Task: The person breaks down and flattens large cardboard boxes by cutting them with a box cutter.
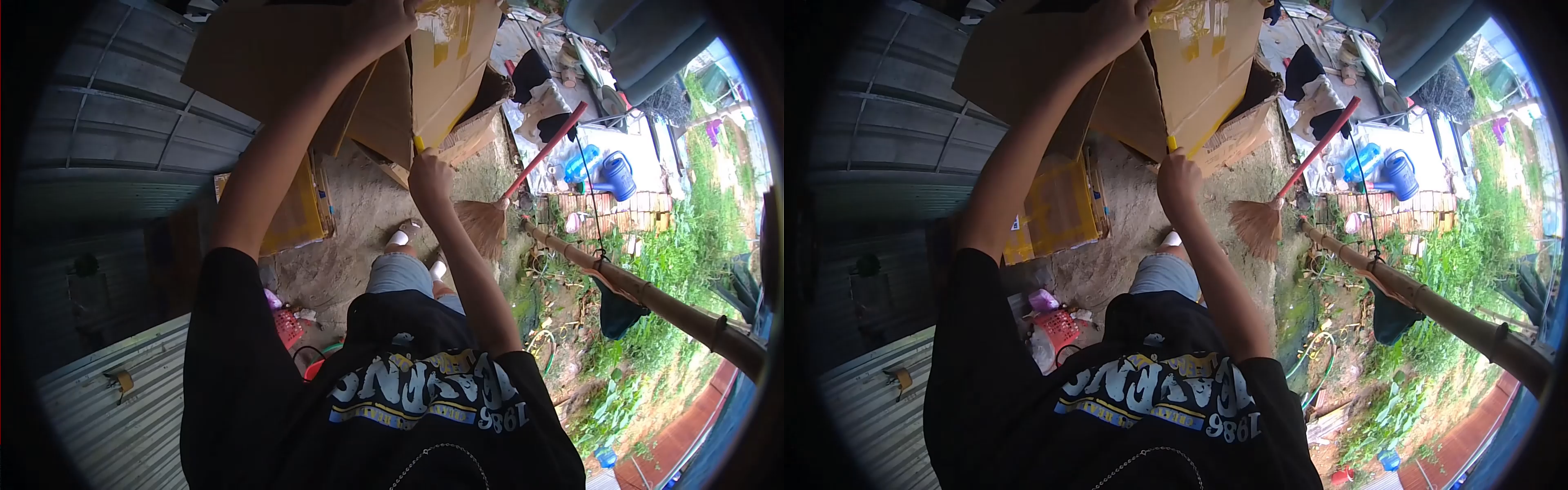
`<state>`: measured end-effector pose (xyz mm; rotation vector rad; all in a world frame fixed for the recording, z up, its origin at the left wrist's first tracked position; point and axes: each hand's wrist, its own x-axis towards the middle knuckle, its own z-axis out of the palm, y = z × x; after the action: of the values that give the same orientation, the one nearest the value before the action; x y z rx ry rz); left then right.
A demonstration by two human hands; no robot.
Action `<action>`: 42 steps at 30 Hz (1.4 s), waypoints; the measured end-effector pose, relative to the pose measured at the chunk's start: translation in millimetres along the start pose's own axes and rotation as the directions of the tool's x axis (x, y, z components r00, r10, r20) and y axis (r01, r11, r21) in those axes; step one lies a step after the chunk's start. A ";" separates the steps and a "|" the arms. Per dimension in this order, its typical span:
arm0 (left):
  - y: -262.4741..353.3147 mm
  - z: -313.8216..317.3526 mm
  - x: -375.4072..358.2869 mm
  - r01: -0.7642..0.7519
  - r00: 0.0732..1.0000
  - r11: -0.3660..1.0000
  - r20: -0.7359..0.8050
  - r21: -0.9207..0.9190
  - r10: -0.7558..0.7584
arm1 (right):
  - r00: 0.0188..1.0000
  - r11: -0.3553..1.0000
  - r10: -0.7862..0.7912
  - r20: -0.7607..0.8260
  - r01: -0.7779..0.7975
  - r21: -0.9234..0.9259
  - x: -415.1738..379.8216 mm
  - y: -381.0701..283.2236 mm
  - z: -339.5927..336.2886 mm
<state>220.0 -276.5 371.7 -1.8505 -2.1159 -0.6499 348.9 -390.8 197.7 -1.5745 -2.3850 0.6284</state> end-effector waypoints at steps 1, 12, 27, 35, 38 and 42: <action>0.2 -4.2 0.5 0.024 0.999 0.999 0.040 -0.022 -0.023 | 1.000 1.000 -0.002 -0.005 0.002 0.005 -8.1 -0.2 -0.2; 2.4 9.0 9.0 -0.118 0.993 0.992 0.001 -0.048 0.118 | 0.994 0.994 0.094 0.061 -0.098 0.056 -34.9 19.0 23.6; 9.3 0.0 6.5 0.010 0.943 0.972 0.326 -0.234 0.069 | 0.773 0.831 0.213 -0.598 0.177 0.526 -12.7 48.7 -120.8; -7.8 -28.0 -19.9 -0.070 0.949 0.947 0.272 -0.312 0.160 | 0.599 0.826 0.163 -0.784 0.352 0.440 75.9 -22.0 -93.2; -15.5 -45.3 -26.3 -0.030 0.926 0.958 0.354 -0.286 0.135 | 0.631 0.844 0.078 -0.772 0.370 0.388 83.9 -31.2 -85.9; -29.4 -48.0 -43.0 -0.161 0.894 0.932 0.353 -0.326 0.278 | 0.623 0.793 0.112 -0.774 0.413 0.447 100.4 -42.4 -68.5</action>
<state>193.2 -339.8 388.4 -2.5292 -2.0694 -0.5967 301.0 -297.5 272.5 -1.0075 -1.4300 0.4462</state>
